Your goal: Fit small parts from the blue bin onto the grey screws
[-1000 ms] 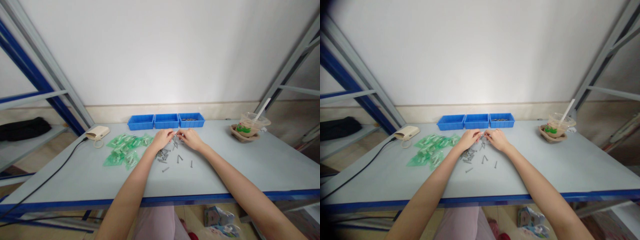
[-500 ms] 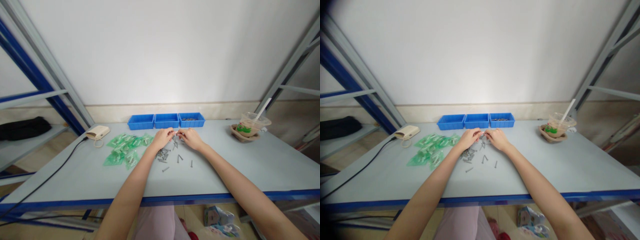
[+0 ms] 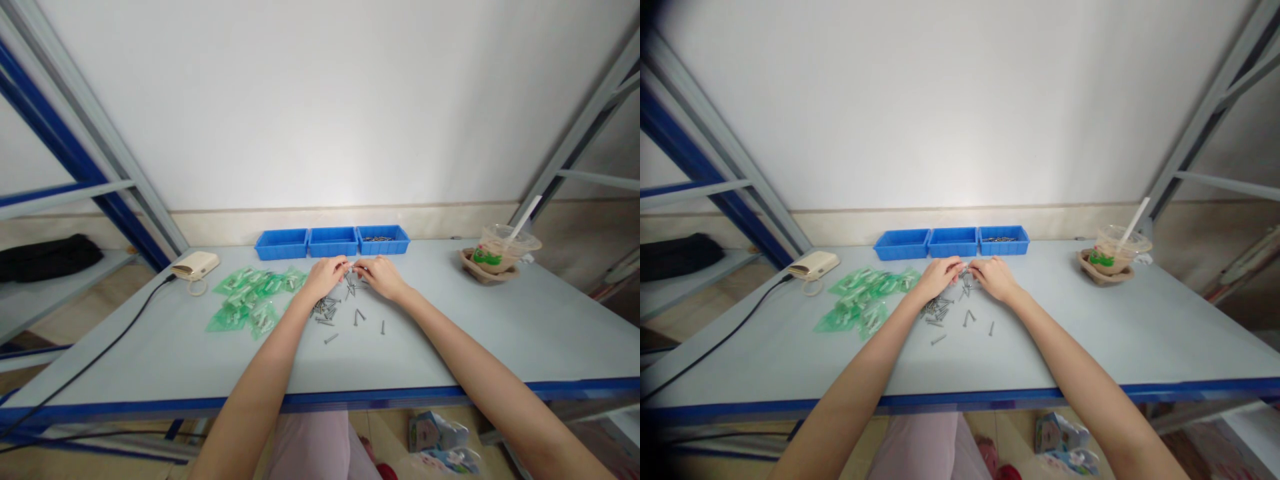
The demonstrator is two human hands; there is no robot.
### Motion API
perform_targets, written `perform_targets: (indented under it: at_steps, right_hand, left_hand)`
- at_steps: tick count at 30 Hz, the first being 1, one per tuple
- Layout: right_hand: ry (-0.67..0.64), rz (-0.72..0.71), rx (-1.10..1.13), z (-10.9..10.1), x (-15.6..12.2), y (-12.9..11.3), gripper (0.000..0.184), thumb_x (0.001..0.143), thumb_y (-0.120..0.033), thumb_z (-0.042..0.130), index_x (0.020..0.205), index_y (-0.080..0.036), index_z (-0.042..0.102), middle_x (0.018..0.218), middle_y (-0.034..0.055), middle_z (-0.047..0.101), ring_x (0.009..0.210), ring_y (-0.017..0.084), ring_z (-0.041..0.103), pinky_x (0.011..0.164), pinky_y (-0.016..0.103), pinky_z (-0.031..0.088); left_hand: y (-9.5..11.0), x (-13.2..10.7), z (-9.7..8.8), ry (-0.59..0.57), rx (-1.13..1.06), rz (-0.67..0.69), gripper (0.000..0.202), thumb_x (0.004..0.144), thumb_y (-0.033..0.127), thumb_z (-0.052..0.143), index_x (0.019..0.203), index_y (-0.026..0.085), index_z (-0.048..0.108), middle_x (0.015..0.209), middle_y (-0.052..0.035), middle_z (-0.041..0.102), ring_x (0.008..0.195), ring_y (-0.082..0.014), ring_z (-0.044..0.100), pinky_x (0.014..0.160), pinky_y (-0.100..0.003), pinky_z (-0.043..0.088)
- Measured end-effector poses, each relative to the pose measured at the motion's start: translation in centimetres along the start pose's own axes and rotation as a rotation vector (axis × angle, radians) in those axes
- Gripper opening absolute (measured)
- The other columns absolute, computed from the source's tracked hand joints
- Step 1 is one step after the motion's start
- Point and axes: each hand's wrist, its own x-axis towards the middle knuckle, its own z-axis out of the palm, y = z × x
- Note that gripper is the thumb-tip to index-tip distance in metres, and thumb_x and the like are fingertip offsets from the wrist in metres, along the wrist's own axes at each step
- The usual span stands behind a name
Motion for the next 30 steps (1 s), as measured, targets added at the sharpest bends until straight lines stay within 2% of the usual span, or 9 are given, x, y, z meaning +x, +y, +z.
perform_targets:
  at_steps: [4,8,11,17,19,22,26,28,30]
  right_hand:
    - [-0.025,0.013,-0.016,-0.18,-0.01,-0.12,0.034,0.095,-0.029,0.031,0.09,-0.018,0.063,0.081,0.0048,0.068,0.072,0.015,0.06,0.072,0.026,0.032]
    - [-0.001,0.027,-0.018,-0.06,-0.01,-0.13,0.028,0.094,-0.033,0.035,0.102,-0.019,0.058,0.079,0.0039,0.068,0.071,0.016,0.06,0.075,0.027,0.033]
    - [0.006,0.024,-0.017,0.0,0.01,-0.1,0.025,0.093,-0.033,0.039,0.102,-0.018,0.057,0.079,0.0038,0.068,0.07,0.015,0.059,0.078,0.028,0.032]
    - [-0.015,0.016,-0.017,-0.1,-0.04,-0.09,0.029,0.094,-0.028,0.033,0.092,-0.017,0.06,0.076,0.0037,0.067,0.067,0.014,0.058,0.073,0.025,0.032]
    - [-0.013,0.01,-0.005,-0.07,-0.08,-0.07,0.031,0.095,-0.028,0.032,0.09,-0.018,0.06,0.074,0.0028,0.066,0.066,0.014,0.058,0.073,0.025,0.032]
    - [-0.001,0.006,0.017,0.01,-0.1,-0.03,0.029,0.094,-0.03,0.033,0.098,-0.018,0.059,0.072,0.0023,0.066,0.066,0.014,0.058,0.072,0.025,0.032]
    - [0.001,0.005,0.036,-0.04,-0.06,-0.05,0.028,0.093,-0.033,0.036,0.101,-0.017,0.058,0.072,0.003,0.066,0.065,0.014,0.058,0.072,0.025,0.033]
    - [-0.01,0.007,0.033,-0.13,-0.05,-0.09,0.027,0.093,-0.032,0.037,0.099,-0.017,0.058,0.071,0.003,0.066,0.064,0.013,0.057,0.07,0.024,0.033]
    - [-0.022,0.008,0.023,-0.2,-0.06,-0.12,0.028,0.094,-0.029,0.035,0.096,-0.017,0.059,0.07,0.003,0.065,0.063,0.013,0.057,0.069,0.024,0.033]
  left_hand:
    - [-0.09,0.05,0.1,0.014,-0.026,0.015,0.023,0.086,0.037,0.042,0.092,0.021,0.057,0.059,0.0033,0.06,0.058,-0.0126,0.056,0.057,-0.02,0.036]
    - [-0.15,0.04,0.13,0.006,-0.013,0.026,0.026,0.088,0.035,0.039,0.079,0.019,0.058,0.058,0.0026,0.059,0.056,-0.012,0.055,0.058,-0.02,0.037]
    - [-0.04,0.03,0.08,0.002,0.0,0.024,0.03,0.088,0.036,0.037,0.075,0.018,0.057,0.057,0.002,0.059,0.056,-0.012,0.055,0.058,-0.02,0.037]
    - [0.07,0.01,0.15,-0.034,-0.015,-0.015,0.026,0.087,0.038,0.04,0.092,0.02,0.058,0.059,0.0018,0.061,0.057,-0.0134,0.056,0.058,-0.021,0.038]
    - [-0.01,0.01,0.18,-0.045,-0.018,-0.002,0.027,0.088,0.037,0.039,0.085,0.019,0.059,0.058,0.0013,0.06,0.057,-0.0132,0.056,0.059,-0.021,0.038]
    - [-0.09,0.03,0.15,-0.034,-0.01,0.028,0.031,0.089,0.034,0.037,0.072,0.018,0.057,0.057,0.0008,0.059,0.057,-0.0127,0.054,0.06,-0.021,0.038]
    - [-0.06,0.07,0.1,-0.034,0.01,0.007,0.036,0.089,0.035,0.035,0.065,0.017,0.056,0.056,0.0004,0.058,0.056,-0.0126,0.054,0.06,-0.021,0.038]
    - [-0.02,0.08,0.12,-0.033,0.006,-0.003,0.036,0.089,0.037,0.035,0.069,0.017,0.057,0.056,0.0006,0.059,0.056,-0.0129,0.054,0.06,-0.022,0.038]
    - [0.02,0.07,0.14,-0.023,-0.012,-0.011,0.03,0.088,0.039,0.037,0.08,0.018,0.058,0.057,0.0016,0.059,0.056,-0.0131,0.055,0.059,-0.021,0.038]
